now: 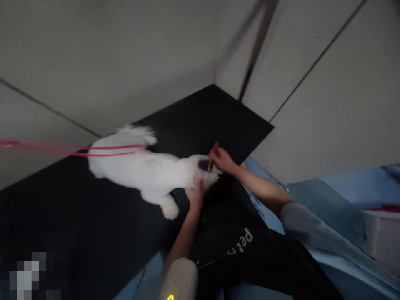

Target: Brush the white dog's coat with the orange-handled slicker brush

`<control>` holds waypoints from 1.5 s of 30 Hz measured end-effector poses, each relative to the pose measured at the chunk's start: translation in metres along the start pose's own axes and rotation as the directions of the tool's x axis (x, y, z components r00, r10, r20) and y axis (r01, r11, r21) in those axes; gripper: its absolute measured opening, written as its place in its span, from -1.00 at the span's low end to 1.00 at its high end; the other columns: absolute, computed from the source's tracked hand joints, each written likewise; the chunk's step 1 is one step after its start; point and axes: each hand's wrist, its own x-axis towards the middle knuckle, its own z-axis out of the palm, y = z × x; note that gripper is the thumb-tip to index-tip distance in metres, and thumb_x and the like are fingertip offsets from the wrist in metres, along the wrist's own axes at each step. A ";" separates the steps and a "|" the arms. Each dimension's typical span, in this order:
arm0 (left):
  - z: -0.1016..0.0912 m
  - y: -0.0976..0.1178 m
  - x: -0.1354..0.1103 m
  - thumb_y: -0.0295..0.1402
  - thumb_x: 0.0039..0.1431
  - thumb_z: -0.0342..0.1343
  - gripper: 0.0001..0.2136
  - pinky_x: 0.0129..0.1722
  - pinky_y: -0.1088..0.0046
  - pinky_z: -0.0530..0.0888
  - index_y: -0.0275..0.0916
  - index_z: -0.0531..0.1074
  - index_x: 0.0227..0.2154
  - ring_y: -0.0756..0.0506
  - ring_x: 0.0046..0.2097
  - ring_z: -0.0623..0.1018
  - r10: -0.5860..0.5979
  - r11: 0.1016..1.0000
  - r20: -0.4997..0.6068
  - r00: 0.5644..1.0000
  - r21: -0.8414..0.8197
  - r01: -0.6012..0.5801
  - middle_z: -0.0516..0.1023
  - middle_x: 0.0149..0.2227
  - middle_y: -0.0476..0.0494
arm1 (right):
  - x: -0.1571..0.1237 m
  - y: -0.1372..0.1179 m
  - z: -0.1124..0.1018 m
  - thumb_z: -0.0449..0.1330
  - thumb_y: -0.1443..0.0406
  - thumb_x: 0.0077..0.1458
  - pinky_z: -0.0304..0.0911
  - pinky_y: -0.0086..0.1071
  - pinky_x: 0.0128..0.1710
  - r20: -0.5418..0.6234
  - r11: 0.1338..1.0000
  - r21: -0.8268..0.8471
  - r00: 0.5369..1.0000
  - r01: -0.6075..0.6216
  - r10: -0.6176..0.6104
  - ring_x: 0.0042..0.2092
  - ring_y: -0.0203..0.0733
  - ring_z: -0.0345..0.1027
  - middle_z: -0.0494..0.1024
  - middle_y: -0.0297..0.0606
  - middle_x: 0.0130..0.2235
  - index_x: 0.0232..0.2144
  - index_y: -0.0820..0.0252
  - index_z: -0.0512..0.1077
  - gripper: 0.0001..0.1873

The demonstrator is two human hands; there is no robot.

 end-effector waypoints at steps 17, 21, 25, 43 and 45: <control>-0.054 0.023 -0.024 -0.29 -0.12 0.24 -0.76 -0.27 0.44 0.45 -0.35 0.54 -0.38 -0.06 -0.36 0.52 -0.099 0.989 0.100 0.990 -0.104 0.110 0.58 -0.43 -0.07 | 0.005 -0.039 0.033 0.11 0.19 0.15 0.31 -0.30 -0.25 0.289 0.975 -0.186 0.955 0.123 -0.065 -0.35 -0.18 0.41 0.52 -0.27 -0.38 -0.27 0.18 0.34 -0.83; -0.059 0.026 -0.026 -0.31 -0.13 0.24 -0.81 -0.32 0.46 0.43 -0.34 0.51 -0.45 -0.04 -0.41 0.48 -0.089 0.993 0.099 0.991 -0.068 0.096 0.53 -0.48 -0.05 | 0.009 -0.048 0.043 0.09 0.21 0.18 0.30 -0.33 -0.26 0.266 0.973 -0.149 0.955 0.178 -0.134 -0.35 -0.21 0.42 0.52 -0.29 -0.37 -0.20 0.17 0.33 -0.81; -0.058 0.027 -0.027 -0.31 -0.16 0.26 -0.82 -0.42 0.47 0.39 -0.32 0.47 -0.50 -0.02 -0.47 0.43 -0.123 0.990 0.080 0.989 -0.056 0.127 0.50 -0.54 -0.03 | 0.013 -0.055 0.052 0.13 0.23 0.15 0.27 -0.35 -0.32 0.432 0.965 -0.179 0.897 0.190 -0.097 -0.39 -0.22 0.38 0.50 -0.30 -0.41 -0.31 0.17 0.33 -0.88; -0.059 0.019 -0.023 -0.19 -0.19 0.30 -0.73 -0.47 0.49 0.35 -0.28 0.42 -0.51 -0.01 -0.50 0.41 -0.204 0.977 0.046 0.978 -0.061 0.207 0.46 -0.57 0.00 | 0.011 -0.067 0.054 0.10 0.22 0.20 0.24 -0.34 -0.31 0.372 0.919 -0.318 0.922 0.234 -0.106 -0.39 -0.21 0.36 0.50 -0.28 -0.39 -0.27 0.17 0.33 -0.87; -0.058 0.017 -0.023 -0.14 -0.10 0.25 -0.73 -0.44 0.46 0.38 -0.28 0.43 -0.54 -0.05 -0.47 0.45 -0.191 0.982 0.034 0.981 -0.011 0.191 0.48 -0.57 -0.05 | 0.014 -0.068 0.050 0.04 0.23 0.24 0.26 -0.31 -0.26 0.200 0.933 -0.306 0.971 0.192 -0.135 -0.35 -0.19 0.40 0.51 -0.26 -0.37 -0.20 0.17 0.32 -0.85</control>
